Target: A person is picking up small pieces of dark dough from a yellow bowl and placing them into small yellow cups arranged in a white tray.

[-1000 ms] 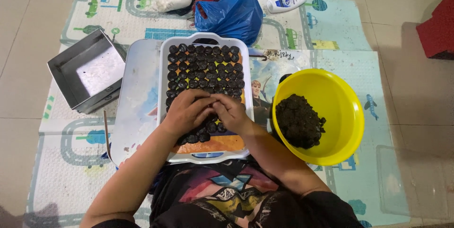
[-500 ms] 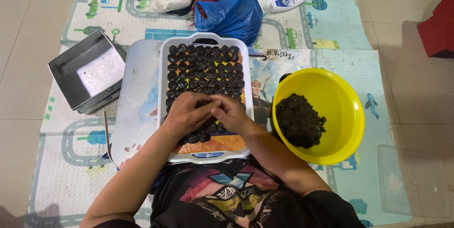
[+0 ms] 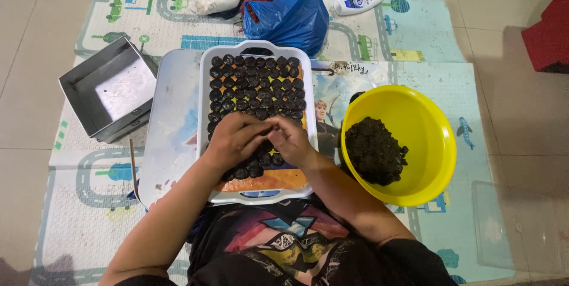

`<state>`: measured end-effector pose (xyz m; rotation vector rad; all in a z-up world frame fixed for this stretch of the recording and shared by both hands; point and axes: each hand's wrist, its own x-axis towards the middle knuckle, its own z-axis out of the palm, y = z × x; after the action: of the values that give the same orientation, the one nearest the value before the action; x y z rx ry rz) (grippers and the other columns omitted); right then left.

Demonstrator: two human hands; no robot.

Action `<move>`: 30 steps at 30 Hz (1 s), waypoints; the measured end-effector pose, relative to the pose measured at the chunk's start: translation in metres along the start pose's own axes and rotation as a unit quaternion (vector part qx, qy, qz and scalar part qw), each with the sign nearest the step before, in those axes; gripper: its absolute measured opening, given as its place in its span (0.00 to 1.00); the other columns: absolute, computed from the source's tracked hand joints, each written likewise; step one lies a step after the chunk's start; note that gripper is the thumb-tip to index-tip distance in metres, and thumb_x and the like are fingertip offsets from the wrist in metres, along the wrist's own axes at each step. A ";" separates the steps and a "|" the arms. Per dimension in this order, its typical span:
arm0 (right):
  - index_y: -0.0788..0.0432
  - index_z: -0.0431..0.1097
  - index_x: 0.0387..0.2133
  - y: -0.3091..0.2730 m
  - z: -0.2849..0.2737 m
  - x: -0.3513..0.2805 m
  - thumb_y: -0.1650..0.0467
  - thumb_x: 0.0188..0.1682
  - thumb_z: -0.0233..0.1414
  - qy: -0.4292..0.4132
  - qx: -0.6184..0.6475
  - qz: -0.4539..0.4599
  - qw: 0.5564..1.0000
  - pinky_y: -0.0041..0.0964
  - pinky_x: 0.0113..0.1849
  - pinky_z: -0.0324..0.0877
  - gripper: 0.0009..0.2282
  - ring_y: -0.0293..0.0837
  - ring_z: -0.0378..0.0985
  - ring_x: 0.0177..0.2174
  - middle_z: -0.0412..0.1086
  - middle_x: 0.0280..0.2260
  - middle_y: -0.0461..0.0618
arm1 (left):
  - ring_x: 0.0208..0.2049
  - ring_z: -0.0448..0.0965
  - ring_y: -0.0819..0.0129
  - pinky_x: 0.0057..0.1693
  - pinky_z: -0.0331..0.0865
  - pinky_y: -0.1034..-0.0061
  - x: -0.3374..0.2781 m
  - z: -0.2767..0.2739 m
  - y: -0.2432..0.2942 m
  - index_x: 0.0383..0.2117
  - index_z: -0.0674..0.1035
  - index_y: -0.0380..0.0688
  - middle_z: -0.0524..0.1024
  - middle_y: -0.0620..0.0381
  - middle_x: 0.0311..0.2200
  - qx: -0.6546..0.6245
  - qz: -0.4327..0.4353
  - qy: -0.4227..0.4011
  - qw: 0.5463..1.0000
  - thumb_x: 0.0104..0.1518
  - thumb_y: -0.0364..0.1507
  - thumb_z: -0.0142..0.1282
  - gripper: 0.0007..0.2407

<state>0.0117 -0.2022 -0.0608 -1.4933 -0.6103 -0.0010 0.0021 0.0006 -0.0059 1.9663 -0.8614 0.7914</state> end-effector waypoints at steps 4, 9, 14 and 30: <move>0.68 0.65 0.54 -0.007 0.004 0.007 0.68 0.54 0.59 0.016 0.006 0.017 1.000 0.27 0.26 0.69 0.20 0.36 0.71 0.20 0.65 0.27 0.50 | 0.33 0.80 0.56 0.39 0.72 0.65 -0.009 0.002 -0.007 0.43 0.87 0.48 0.79 0.55 0.34 0.004 -0.016 -0.002 1.000 0.62 0.35 0.58 0.10; 0.60 0.81 0.44 -0.017 0.014 0.014 0.74 0.52 0.59 0.087 -0.063 -0.091 0.990 0.24 0.24 0.65 0.08 0.32 0.69 0.23 0.70 0.32 0.50 | 0.33 0.83 0.52 0.40 0.76 0.63 -0.008 0.001 -0.004 0.37 0.85 0.40 0.82 0.48 0.32 0.047 -0.027 -0.053 0.997 0.59 0.32 0.65 0.08; 0.60 0.81 0.44 -0.037 0.006 0.015 0.72 0.55 0.56 0.092 -0.068 -0.089 0.989 0.28 0.33 0.67 0.09 0.37 0.72 0.32 0.73 0.34 0.50 | 0.36 0.84 0.50 0.41 0.77 0.62 -0.010 0.002 0.002 0.38 0.84 0.38 0.83 0.48 0.33 -0.069 -0.120 -0.070 0.988 0.58 0.29 0.65 0.08; 0.67 0.61 0.59 -0.066 0.021 0.012 0.70 0.52 0.56 0.033 -0.080 -0.038 0.996 0.42 0.31 0.75 0.23 0.52 0.77 0.28 0.59 0.53 0.62 | 0.27 0.85 0.60 0.38 0.79 0.70 -0.001 -0.002 -0.015 0.36 0.88 0.41 0.83 0.50 0.23 -0.188 -0.368 -0.014 0.910 0.61 0.27 0.58 0.06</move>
<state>-0.0105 -0.1854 0.0035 -1.6178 -0.6250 -0.1597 0.0133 0.0085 -0.0124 1.7479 -0.2032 0.1349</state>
